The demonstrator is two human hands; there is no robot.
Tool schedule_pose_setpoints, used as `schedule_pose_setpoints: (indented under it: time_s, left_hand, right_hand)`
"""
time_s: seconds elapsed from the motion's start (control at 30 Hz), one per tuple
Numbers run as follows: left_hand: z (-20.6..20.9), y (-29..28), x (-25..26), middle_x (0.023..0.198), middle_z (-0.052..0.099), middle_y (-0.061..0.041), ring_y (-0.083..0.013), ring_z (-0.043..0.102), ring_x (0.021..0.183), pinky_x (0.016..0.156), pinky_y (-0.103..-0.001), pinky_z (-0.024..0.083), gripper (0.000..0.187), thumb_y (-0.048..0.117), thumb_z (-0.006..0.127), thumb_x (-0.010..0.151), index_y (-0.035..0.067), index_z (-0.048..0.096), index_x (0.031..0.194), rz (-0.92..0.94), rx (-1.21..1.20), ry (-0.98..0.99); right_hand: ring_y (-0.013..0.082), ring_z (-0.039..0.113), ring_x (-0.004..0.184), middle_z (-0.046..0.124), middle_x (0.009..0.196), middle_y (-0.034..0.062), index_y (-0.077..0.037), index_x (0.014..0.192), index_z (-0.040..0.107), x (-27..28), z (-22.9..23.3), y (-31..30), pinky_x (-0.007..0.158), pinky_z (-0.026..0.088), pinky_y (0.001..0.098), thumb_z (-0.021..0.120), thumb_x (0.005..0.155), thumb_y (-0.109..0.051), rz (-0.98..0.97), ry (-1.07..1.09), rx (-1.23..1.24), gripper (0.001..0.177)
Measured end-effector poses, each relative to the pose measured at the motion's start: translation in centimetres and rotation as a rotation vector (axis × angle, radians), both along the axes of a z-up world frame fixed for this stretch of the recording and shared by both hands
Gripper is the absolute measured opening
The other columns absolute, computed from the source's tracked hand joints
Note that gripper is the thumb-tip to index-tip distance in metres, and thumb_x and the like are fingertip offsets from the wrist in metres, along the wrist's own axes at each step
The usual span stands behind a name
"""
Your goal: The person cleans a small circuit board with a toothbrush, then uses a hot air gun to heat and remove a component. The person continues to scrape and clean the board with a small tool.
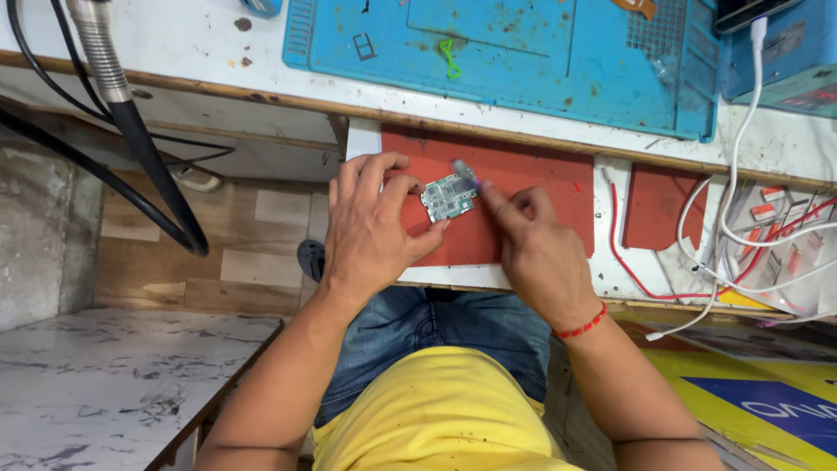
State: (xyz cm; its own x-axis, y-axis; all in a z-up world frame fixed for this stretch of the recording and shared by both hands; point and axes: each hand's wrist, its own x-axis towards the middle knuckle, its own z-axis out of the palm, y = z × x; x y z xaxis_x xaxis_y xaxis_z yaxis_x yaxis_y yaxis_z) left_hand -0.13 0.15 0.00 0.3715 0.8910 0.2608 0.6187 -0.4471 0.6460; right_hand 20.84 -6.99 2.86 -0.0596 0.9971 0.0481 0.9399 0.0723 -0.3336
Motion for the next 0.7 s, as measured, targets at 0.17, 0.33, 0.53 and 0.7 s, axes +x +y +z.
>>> schedule_pose_setpoints:
  time_s: [0.17, 0.33, 0.53, 0.7]
  left_hand:
    - [0.0, 0.1, -0.1, 0.124, 0.06, -0.007, -0.0319, 0.05, 0.122, 0.099, -0.051, 0.041, 0.04, 0.03, 0.092, 0.066, 0.009, 0.069, 0.092, -0.009, 0.012, -0.014]
    - [0.0, -0.2, -0.2, 0.123, 0.06, -0.007, -0.0321, 0.051, 0.121, 0.098, -0.05, 0.042, 0.043, 0.029, 0.092, 0.067, 0.007, 0.071, 0.098, 0.006, 0.026, -0.029]
    - [-0.2, -0.2, -0.2, 0.123, 0.06, -0.007, -0.0319, 0.051, 0.121, 0.1, -0.05, 0.042, 0.045, 0.029, 0.092, 0.067, 0.007, 0.072, 0.1, -0.002, 0.05, -0.023]
    - [-0.3, -0.4, 0.1, 0.123, 0.061, -0.007, -0.0319, 0.051, 0.121, 0.1, -0.05, 0.042, 0.044, 0.03, 0.092, 0.068, 0.007, 0.073, 0.1, 0.003, 0.049, -0.03]
  right_hand:
    - [0.0353, 0.067, 0.066, 0.065, 0.101, 0.0112, -0.02, 0.141, 0.064, -0.2, 0.2, 0.0, 0.055, 0.053, 0.0471, 0.062, 0.09, -0.002, 0.001, 0.009, -0.062, 0.054]
    - [0.0363, 0.067, 0.069, 0.064, 0.104, 0.0122, -0.02, 0.14, 0.064, 0.0, 0.5, -0.5, 0.057, 0.054, 0.0474, 0.061, 0.083, -0.002, 0.147, 0.064, -0.047, 0.059]
    - [0.0351, 0.067, 0.066, 0.064, 0.105, 0.0121, -0.019, 0.141, 0.063, -0.6, 0.2, -0.7, 0.056, 0.054, 0.047, 0.06, 0.089, -0.003, 0.052, -0.025, -0.038, 0.055]
    - [0.0353, 0.067, 0.067, 0.064, 0.103, 0.0119, -0.02, 0.144, 0.063, -0.3, 0.3, -0.6, 0.055, 0.053, 0.0473, 0.061, 0.09, -0.002, -0.046, -0.061, -0.04, 0.057]
